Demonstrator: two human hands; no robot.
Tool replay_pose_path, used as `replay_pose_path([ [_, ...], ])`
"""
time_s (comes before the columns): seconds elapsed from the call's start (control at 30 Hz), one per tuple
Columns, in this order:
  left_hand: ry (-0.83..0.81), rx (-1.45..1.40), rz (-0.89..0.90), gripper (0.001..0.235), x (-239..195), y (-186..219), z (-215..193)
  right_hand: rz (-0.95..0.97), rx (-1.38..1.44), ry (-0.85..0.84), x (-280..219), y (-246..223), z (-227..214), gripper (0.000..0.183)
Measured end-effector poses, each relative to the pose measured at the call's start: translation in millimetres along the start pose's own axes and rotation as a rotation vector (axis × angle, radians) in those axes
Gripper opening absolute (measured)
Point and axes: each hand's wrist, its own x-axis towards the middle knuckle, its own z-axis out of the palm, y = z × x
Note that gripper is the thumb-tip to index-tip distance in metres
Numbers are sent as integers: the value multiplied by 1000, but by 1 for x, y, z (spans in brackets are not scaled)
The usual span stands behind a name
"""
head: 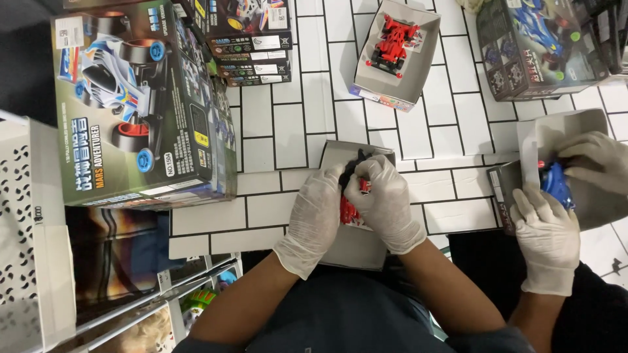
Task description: Assembling a plastic model toy car by fitting parts onto a chassis and using a screwdriver.
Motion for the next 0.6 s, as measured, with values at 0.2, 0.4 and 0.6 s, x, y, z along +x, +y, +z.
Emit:
replay_pose_path([
  [0.2,42,-316,-83,37,8,-11,-23,169,515,31,16,-23,-25,11],
  [0.4,92,-392,-289,32,-4,-66,-25,831,1212,102,-10,11,-19,12],
  [0.6,24,-196,-421,34,-26,-127,30,1025,1050,-32,-9,-2,-47,20],
])
